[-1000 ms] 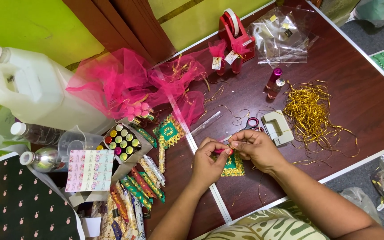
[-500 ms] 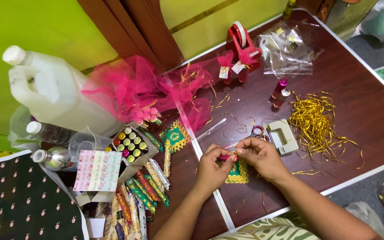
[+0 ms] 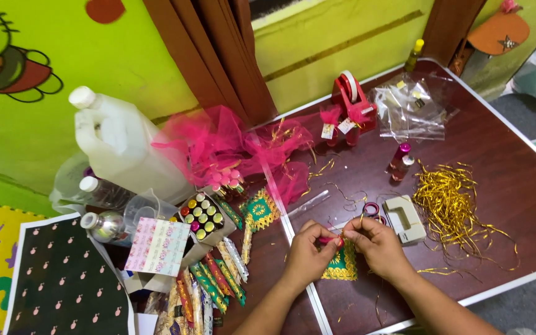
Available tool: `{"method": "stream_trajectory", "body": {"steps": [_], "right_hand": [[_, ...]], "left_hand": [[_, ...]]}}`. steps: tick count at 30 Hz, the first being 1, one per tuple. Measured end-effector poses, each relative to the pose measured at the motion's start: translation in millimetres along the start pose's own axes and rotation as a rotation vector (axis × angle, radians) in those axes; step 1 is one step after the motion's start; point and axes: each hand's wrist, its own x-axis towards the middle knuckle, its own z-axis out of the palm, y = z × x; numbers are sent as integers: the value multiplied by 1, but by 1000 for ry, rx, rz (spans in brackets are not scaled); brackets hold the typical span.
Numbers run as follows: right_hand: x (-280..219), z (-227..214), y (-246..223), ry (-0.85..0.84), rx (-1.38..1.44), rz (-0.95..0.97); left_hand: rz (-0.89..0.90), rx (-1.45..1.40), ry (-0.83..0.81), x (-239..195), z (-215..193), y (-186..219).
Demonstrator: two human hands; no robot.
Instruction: The person ties a gold string around a small pink tulle-wrapped item, then cuts a printed paper label with scissors and staples it onto a green and gold decorative card. The finished item is placed on the table among other similar items.
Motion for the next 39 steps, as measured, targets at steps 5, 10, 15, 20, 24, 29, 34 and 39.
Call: {"method": "stream_trajectory", "body": {"steps": [5,10,15,20,24,29,34,39], "right_hand": [[1,1,-10,2,-26,17],[4,0,-4,-25,81,36],[5,-1,-2,-12,99,5],[6,-2,2,27,87,9],[1,0,-10,38,67,13],[7,-7,21,-64,324,3],[15,-13,29,-165,508,3],[15,-22,7,-309,218,-97]], "left_hand": [[8,12,-7,0,0,-1],[-10,27,-5,3,-1,0],[-38,42,-29,4,-2,1],[-35,42,-47,4,-3,3],[-73,15,-81,5,-4,8],[-1,21,-103,7,0,-5],[-26,-14,-100,9,0,-4],[-76,-34,-86,10,0,-6]]}}
